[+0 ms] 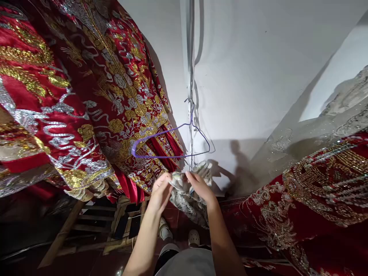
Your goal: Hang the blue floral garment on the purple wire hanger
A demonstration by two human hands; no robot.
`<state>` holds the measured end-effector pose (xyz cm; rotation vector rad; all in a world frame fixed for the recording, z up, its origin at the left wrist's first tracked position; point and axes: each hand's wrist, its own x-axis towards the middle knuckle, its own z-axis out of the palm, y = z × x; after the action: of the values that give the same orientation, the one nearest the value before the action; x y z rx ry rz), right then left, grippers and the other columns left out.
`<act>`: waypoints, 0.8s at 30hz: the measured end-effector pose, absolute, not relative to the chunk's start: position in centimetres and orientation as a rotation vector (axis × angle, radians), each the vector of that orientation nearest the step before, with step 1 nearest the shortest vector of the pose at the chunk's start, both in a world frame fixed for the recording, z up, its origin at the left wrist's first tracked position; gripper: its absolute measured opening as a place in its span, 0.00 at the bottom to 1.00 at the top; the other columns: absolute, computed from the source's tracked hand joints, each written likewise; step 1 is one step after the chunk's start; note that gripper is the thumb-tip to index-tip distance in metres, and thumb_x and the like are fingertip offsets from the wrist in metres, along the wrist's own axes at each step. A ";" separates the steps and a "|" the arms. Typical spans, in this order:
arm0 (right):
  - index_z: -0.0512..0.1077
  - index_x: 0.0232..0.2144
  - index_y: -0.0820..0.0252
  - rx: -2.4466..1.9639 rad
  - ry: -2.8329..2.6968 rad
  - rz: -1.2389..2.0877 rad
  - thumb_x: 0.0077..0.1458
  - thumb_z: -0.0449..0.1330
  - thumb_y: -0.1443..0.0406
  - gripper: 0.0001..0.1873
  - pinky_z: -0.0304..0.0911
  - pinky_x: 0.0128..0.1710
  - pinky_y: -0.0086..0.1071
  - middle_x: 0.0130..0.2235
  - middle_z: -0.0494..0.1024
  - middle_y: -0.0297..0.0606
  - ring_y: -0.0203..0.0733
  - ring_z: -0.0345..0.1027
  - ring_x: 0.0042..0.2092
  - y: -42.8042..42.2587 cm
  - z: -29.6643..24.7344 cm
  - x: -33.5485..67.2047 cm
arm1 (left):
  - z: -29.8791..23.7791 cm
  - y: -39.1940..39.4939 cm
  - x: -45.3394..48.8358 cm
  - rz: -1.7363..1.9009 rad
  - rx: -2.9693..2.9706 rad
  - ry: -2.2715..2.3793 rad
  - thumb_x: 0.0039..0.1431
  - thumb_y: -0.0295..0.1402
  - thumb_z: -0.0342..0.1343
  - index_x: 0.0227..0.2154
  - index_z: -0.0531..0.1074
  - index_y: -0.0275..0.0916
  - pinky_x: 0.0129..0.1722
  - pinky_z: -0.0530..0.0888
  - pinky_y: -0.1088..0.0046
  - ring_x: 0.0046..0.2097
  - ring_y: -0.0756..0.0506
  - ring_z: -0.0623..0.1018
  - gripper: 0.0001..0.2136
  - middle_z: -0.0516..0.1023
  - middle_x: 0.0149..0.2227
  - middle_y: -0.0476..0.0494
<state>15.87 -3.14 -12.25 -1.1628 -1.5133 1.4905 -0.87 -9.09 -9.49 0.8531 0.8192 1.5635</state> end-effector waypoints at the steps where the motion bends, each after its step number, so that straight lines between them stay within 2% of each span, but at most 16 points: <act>1: 0.74 0.29 0.56 -1.060 -1.446 1.626 0.57 0.54 0.38 0.29 0.67 0.42 0.40 0.31 0.78 0.39 0.49 0.72 0.40 -3.5 -11.8 15.3 | -9.1 -9.5 -0.2 1.520 0.986 0.891 0.56 0.48 0.66 0.26 0.73 0.38 0.33 0.69 0.73 0.30 0.48 0.70 0.18 0.71 0.26 0.48; 4: 0.75 0.30 0.56 -0.823 -1.246 1.959 0.52 0.51 0.30 0.37 0.69 0.41 0.42 0.31 0.79 0.42 0.51 0.75 0.40 -4.7 -10.3 14.2 | -8.4 -9.9 0.7 1.500 1.317 1.077 0.61 0.47 0.61 0.29 0.76 0.40 0.39 0.71 0.69 0.34 0.45 0.74 0.15 0.75 0.29 0.45; 6: 0.76 0.32 0.57 -0.775 -1.205 1.993 0.45 0.60 0.31 0.36 0.70 0.41 0.40 0.32 0.80 0.41 0.50 0.76 0.40 -5.2 -9.2 14.4 | -8.3 -9.7 0.2 1.594 1.411 1.147 0.62 0.44 0.62 0.37 0.78 0.41 0.48 0.72 0.67 0.43 0.42 0.77 0.11 0.78 0.38 0.42; 8: 0.77 0.35 0.58 -0.755 -1.275 1.930 0.38 0.73 0.42 0.30 0.70 0.43 0.39 0.34 0.81 0.39 0.48 0.76 0.41 -5.5 -8.2 15.1 | -8.5 -9.3 -0.7 1.591 1.455 1.113 0.61 0.42 0.62 0.50 0.75 0.43 0.56 0.70 0.65 0.53 0.40 0.76 0.16 0.78 0.49 0.39; 10: 0.77 0.36 0.59 -0.752 -1.388 1.831 0.35 0.77 0.54 0.26 0.70 0.43 0.39 0.35 0.82 0.38 0.47 0.76 0.39 -5.3 -6.9 16.0 | -8.8 -8.9 -1.8 1.344 1.544 0.996 0.62 0.43 0.61 0.56 0.71 0.43 0.58 0.69 0.64 0.57 0.39 0.74 0.21 0.77 0.53 0.39; 11: 0.77 0.36 0.59 -0.775 -1.430 1.758 0.36 0.77 0.57 0.23 0.70 0.43 0.39 0.34 0.81 0.37 0.46 0.76 0.38 -5.1 -6.2 16.4 | -9.0 -8.7 -2.3 1.164 1.603 0.943 0.62 0.44 0.60 0.54 0.73 0.41 0.56 0.70 0.65 0.54 0.38 0.76 0.20 0.78 0.51 0.40; 14: 0.76 0.33 0.59 -0.950 -1.426 1.311 0.41 0.72 0.58 0.17 0.71 0.41 0.39 0.32 0.81 0.38 0.47 0.75 0.36 -3.2 -4.0 17.2 | -9.5 -8.4 -4.1 0.793 1.759 0.999 0.63 0.47 0.58 0.37 0.79 0.37 0.46 0.73 0.68 0.41 0.40 0.78 0.17 0.81 0.37 0.45; 17: 0.78 0.39 0.57 -1.061 -1.485 0.817 0.49 0.66 0.58 0.14 0.69 0.49 0.40 0.41 0.83 0.41 0.51 0.77 0.45 -0.3 -2.8 16.8 | -9.2 -8.0 -6.5 0.730 1.843 1.277 0.65 0.49 0.53 0.31 0.77 0.37 0.36 0.70 0.71 0.33 0.44 0.75 0.20 0.78 0.30 0.47; 19: 0.78 0.40 0.57 -1.112 -1.578 0.701 0.54 0.62 0.59 0.13 0.68 0.51 0.39 0.43 0.83 0.43 0.52 0.76 0.49 1.8 -3.1 16.2 | -8.4 -7.6 -8.3 0.683 1.891 1.402 0.65 0.50 0.53 0.27 0.75 0.38 0.32 0.66 0.73 0.30 0.45 0.72 0.21 0.76 0.26 0.48; 24: 0.77 0.31 0.60 -1.331 -1.558 0.650 0.55 0.60 0.53 0.16 0.70 0.43 0.40 0.35 0.83 0.46 0.55 0.77 0.42 4.7 -6.5 16.3 | -6.3 -5.8 -12.5 0.635 1.877 1.505 0.58 0.47 0.61 0.15 0.67 0.41 0.24 0.58 0.72 0.20 0.47 0.63 0.21 0.67 0.17 0.49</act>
<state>16.33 4.69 -6.53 -1.3310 -1.5583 0.6501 -12.53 -5.75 -6.29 1.8773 1.5050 0.6354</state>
